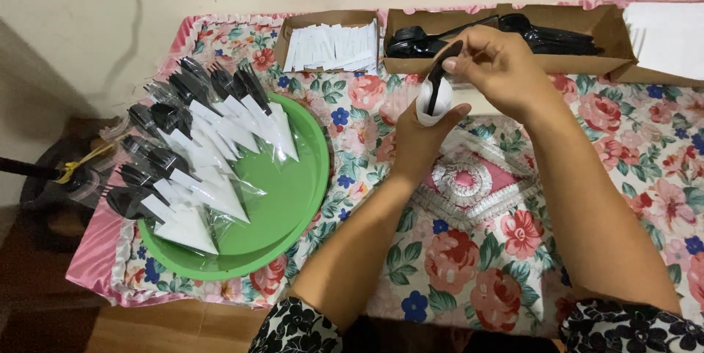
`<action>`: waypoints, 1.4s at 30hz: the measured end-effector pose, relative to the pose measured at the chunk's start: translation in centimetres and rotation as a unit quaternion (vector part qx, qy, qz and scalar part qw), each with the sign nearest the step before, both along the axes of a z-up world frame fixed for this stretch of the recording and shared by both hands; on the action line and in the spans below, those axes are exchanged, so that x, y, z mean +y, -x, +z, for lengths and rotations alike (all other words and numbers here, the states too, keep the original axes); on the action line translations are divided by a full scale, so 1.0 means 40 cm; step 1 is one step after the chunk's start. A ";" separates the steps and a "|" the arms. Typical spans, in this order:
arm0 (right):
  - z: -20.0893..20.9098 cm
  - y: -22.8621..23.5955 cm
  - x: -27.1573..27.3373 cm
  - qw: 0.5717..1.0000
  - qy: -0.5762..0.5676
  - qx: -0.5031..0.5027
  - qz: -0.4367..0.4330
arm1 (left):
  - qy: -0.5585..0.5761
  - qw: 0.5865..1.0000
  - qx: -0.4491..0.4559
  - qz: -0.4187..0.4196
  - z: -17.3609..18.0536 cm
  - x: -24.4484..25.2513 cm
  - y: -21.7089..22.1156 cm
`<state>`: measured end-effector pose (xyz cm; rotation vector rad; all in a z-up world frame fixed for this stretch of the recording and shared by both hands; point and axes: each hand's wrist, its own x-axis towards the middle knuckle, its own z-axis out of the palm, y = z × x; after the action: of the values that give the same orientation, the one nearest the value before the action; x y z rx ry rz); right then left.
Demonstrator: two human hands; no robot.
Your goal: Wrapping plastic forks and spoons in white napkins and organizing them in a tray.
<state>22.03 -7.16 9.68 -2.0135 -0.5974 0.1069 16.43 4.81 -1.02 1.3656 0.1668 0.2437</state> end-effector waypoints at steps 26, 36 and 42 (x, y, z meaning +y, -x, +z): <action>-0.219 -0.365 0.068 0.777 0.490 -0.378 -0.117 | 0.062 0.980 0.003 0.188 -0.012 0.038 -0.031; -0.009 -0.108 0.058 0.993 0.005 -0.030 -0.114 | 0.077 0.987 -0.007 0.141 -0.012 0.035 -0.036; -0.033 -0.083 0.033 0.993 -0.096 0.000 -0.066 | 0.073 0.989 -0.032 0.127 -0.008 0.030 -0.026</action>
<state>25.34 -5.83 8.36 -1.8590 -0.4553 -0.0290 17.47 6.02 -1.35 1.1889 0.3000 0.4801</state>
